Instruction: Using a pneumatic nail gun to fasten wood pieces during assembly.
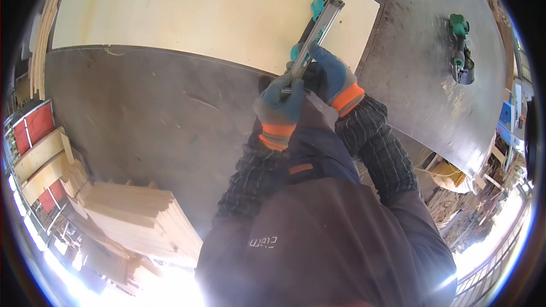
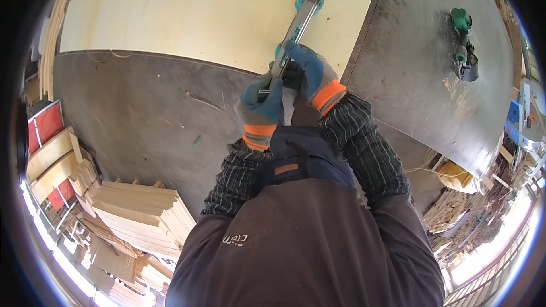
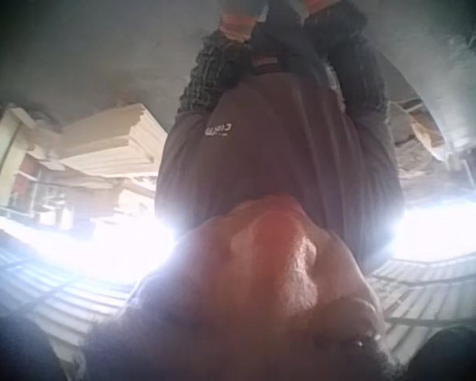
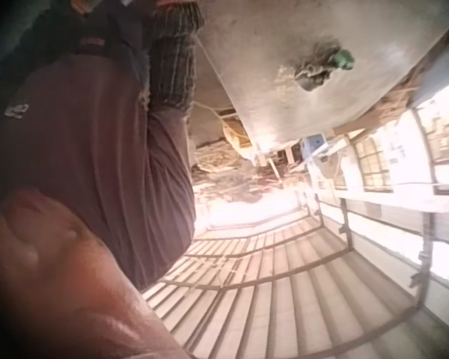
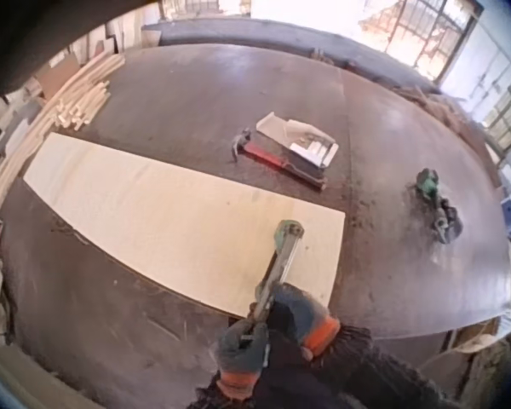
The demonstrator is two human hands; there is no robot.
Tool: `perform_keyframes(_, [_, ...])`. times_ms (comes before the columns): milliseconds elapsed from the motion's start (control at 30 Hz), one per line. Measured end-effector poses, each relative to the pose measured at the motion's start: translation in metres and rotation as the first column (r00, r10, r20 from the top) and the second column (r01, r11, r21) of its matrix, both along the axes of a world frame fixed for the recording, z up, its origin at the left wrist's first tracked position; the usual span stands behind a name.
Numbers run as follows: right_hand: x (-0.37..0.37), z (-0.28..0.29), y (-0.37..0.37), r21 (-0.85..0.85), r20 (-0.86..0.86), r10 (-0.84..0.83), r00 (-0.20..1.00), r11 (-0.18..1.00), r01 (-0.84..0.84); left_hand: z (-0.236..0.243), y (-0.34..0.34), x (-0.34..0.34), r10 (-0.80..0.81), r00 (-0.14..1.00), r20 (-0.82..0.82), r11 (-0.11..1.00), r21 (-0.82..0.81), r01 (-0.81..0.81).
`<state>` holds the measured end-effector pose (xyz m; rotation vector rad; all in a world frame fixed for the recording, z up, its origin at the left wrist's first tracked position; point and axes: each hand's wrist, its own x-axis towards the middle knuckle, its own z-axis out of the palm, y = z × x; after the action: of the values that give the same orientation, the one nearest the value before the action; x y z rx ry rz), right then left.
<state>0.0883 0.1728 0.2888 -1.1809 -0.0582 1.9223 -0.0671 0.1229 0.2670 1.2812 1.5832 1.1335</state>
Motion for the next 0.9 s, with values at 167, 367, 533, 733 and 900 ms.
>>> perform_keyframes(167, [-0.007,0.012,-0.002,-0.047,0.091,-0.001,0.996,0.999,0.005,0.005,-0.001,0.001,0.012,1.000,-0.007,0.998,-0.057,-0.012])
perform_keyframes(367, [0.002,0.024,0.014,-0.123,0.093,0.131,0.987,0.985,-0.119,0.006,0.001,0.001,0.035,0.999,-0.009,0.997,-0.070,-0.036])
perform_keyframes(533, [-0.006,0.014,0.009,-0.054,0.032,-0.030,0.999,0.998,0.031,0.016,-0.002,0.002,0.049,0.998,-0.046,0.998,-0.038,-0.051])
perform_keyframes(733, [-0.007,0.000,0.002,-0.064,-0.079,-0.178,0.981,0.983,0.173,-0.009,-0.051,-0.050,0.083,0.997,-0.010,0.948,-0.308,-0.082])
perform_keyframes(900, [-0.006,-0.009,-0.007,0.043,-0.269,-0.148,0.952,0.985,0.165,0.005,-0.072,-0.074,0.076,0.994,0.082,0.959,-0.280,-0.051])
